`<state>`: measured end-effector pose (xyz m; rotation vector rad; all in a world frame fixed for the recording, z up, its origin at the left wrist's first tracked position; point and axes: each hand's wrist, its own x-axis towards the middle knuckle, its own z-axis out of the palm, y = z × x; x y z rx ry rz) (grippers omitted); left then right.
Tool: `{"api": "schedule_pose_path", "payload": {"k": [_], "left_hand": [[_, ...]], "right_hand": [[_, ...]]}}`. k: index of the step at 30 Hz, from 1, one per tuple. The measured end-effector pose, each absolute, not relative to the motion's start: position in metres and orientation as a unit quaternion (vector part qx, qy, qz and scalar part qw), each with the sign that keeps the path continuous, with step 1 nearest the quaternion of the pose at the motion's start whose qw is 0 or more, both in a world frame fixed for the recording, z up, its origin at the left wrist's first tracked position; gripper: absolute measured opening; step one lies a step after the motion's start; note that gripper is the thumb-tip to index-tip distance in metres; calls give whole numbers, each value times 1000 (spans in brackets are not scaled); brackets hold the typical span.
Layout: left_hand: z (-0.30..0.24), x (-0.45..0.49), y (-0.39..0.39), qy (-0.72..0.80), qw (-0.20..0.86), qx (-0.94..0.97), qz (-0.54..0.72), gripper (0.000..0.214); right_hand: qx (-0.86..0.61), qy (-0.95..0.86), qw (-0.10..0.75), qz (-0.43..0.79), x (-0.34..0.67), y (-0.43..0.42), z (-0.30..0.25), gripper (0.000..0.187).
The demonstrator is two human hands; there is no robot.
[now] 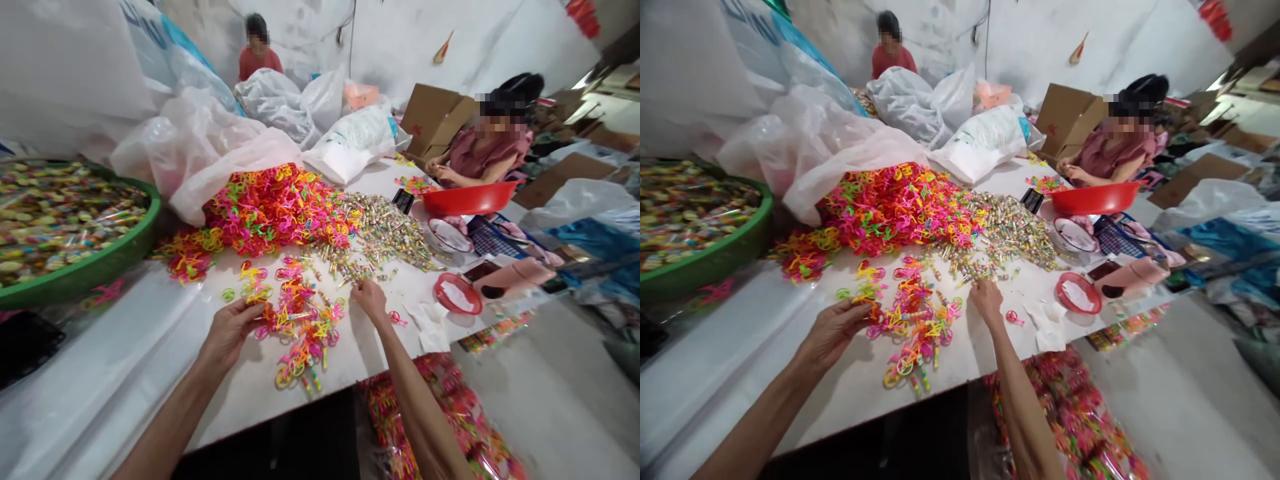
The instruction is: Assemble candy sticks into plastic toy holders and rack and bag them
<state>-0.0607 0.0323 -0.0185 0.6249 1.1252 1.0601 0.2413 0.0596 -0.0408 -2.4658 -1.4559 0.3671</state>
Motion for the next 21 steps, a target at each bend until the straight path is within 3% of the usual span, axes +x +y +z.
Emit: {"api": "schedule_pose_path", "payload": {"k": [3, 8, 14, 21], "left_hand": [[-14, -45, 23, 468, 725, 212, 458, 17], [-14, -21, 12, 408, 780, 206, 427, 16], [-14, -10, 6, 374, 801, 205, 420, 17], [-12, -16, 3, 355, 821, 195, 402, 17]], "right_hand": [[-833, -499, 171, 169, 229, 44, -35, 22], [-586, -494, 402, 500, 187, 4, -12, 27], [-481, -402, 428, 651, 146, -6, -3, 24], [-462, -368, 436, 679, 143, -5, -4, 20]]}}
